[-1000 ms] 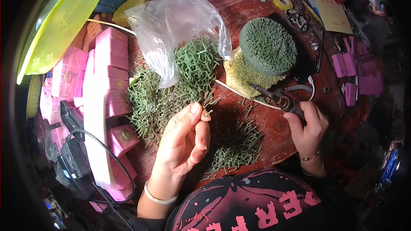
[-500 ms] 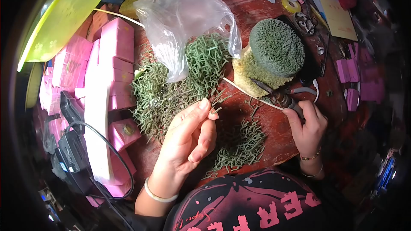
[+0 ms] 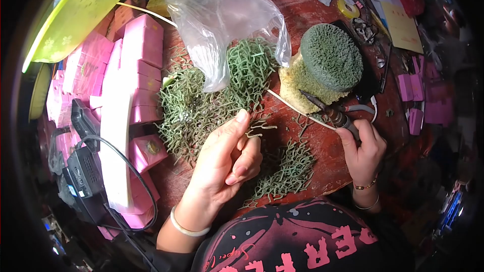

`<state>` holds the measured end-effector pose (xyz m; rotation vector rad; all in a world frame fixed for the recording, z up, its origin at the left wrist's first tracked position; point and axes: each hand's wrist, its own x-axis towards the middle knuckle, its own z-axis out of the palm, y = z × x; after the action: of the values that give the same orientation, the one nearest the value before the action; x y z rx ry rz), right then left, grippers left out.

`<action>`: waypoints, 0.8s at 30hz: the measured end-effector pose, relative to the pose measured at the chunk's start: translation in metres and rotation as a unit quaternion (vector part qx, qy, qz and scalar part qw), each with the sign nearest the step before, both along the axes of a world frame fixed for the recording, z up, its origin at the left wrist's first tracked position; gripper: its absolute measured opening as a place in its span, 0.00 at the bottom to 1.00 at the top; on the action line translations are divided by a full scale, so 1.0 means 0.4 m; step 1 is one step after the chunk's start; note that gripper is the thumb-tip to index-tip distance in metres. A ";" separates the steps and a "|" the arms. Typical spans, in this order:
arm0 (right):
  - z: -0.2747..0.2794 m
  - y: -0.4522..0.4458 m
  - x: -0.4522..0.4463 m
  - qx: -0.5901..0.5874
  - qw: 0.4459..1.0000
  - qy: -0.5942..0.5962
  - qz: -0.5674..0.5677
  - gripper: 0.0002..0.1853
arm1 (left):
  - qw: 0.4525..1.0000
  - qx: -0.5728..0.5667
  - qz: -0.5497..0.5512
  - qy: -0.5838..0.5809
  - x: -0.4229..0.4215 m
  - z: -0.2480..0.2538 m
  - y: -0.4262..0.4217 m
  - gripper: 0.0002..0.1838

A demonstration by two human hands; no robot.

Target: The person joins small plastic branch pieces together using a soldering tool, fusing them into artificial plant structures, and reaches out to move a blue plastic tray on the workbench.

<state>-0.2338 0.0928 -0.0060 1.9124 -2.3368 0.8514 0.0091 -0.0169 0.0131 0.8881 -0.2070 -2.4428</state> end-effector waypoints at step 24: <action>0.007 0.002 0.034 -0.076 0.989 -0.022 0.128 0.26 | 0.998 0.036 -0.043 0.015 -0.003 -0.022 0.015 0.17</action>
<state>-0.2201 0.0936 -0.0031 2.1760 -2.0063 1.0655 0.0081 -0.0110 0.0044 0.8904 -0.1502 -2.5562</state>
